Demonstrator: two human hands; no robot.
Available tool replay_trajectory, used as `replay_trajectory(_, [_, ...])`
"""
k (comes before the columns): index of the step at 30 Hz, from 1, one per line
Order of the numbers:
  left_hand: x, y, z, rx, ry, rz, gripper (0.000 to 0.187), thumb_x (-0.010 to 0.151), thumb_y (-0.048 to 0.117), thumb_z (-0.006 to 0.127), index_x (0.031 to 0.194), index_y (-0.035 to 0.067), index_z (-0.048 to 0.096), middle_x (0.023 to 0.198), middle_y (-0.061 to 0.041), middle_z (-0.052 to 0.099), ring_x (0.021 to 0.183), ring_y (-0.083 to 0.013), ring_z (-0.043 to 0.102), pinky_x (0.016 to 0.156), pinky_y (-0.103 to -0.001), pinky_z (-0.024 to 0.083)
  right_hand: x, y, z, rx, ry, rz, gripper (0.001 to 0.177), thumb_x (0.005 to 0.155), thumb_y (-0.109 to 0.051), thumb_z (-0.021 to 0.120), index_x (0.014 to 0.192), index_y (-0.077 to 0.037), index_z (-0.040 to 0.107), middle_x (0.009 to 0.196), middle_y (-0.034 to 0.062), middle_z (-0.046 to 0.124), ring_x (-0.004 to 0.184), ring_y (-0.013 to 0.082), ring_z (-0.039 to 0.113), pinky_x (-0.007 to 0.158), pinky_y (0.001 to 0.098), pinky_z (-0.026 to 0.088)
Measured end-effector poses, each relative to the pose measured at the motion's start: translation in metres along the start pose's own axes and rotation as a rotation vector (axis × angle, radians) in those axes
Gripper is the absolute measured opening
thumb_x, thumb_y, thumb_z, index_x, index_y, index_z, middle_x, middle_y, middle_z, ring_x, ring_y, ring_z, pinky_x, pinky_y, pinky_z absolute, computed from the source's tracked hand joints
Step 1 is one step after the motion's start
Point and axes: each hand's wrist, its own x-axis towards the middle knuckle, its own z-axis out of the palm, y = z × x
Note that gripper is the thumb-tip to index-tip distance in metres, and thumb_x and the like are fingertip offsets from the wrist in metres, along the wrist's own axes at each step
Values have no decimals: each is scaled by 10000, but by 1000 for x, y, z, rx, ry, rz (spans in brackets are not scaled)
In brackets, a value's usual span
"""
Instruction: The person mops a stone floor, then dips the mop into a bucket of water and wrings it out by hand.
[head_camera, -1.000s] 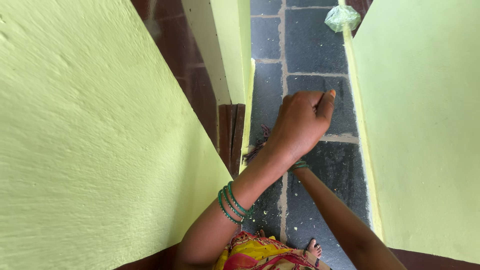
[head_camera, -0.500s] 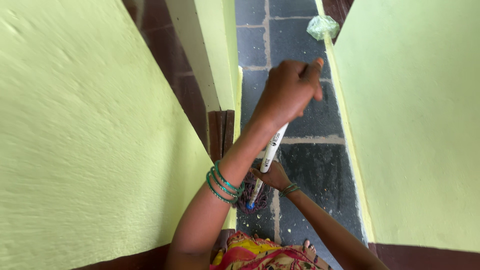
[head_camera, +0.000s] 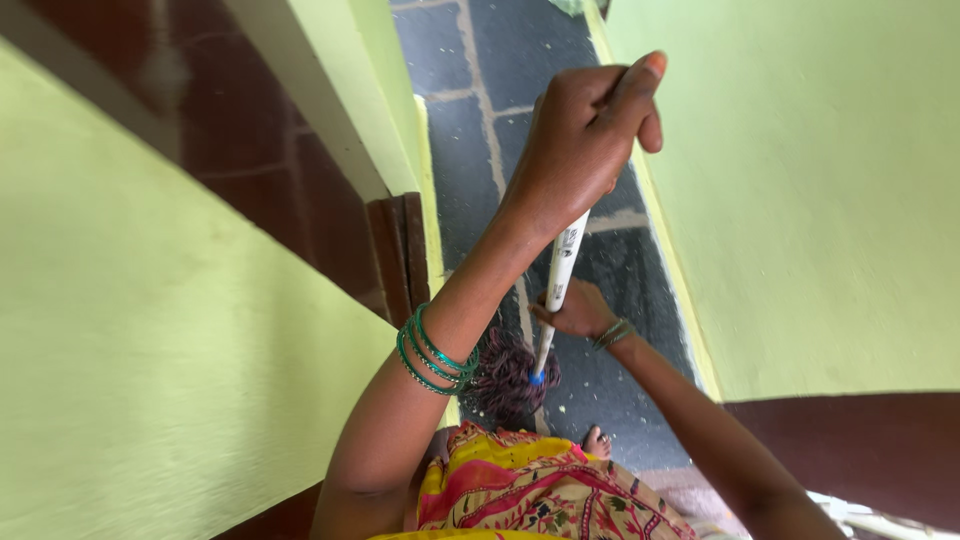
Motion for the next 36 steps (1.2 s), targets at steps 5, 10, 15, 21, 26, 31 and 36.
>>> replay_trajectory(5, [12,-2,53,49,19,30,561,1079,427,461,664,104,656,486,36,476,433,-61,421,460,-273,313,-12,43,-24,-53,33,85,335,879,-492,661,985,-189,755,899,81,755,828,314,734,751,437,580])
replay_trajectory(10, [20,-7,102,38,-14,-38,562,1103,452,483,687,113,651,540,41,607,445,-40,525,445,-254,414,-14,106,-40,-102,156,-37,386,907,-473,642,1133,-166,700,1011,88,731,924,298,707,819,425,565])
replay_trajectory(15, [14,-15,140,5,-81,-85,533,1110,438,480,723,116,654,568,22,632,465,-42,544,461,-261,447,-15,159,-49,197,407,-61,390,963,-422,590,1195,-116,654,1067,81,692,980,248,675,859,397,548])
replay_trajectory(21, [12,-29,182,-26,-166,-98,495,1058,394,494,699,93,654,560,27,627,481,-49,555,487,-273,462,-34,178,-77,877,715,-56,394,1030,-361,527,1269,-56,599,1135,71,645,1048,188,638,907,363,528])
replay_trajectory(26, [10,-37,211,-34,-254,-148,513,1054,364,521,649,67,625,501,24,584,453,-58,527,496,-284,460,-58,185,-91,1539,918,-185,398,1085,-310,475,1332,-7,553,1191,63,606,1105,138,607,947,335,512])
replay_trajectory(31, [11,-33,233,-57,-313,-151,503,1045,345,537,641,58,620,489,17,574,453,-67,530,496,-283,462,-86,219,-86,1378,810,-148,415,1039,-323,512,1344,-44,553,1238,67,613,1169,160,603,1007,345,509])
replay_trajectory(36, [14,-27,254,-77,-365,-106,484,1029,331,547,635,64,637,494,16,609,445,-67,583,505,-281,490,-101,246,-73,682,773,108,444,968,-328,604,1326,-66,582,1252,101,632,1173,227,614,1004,380,509])
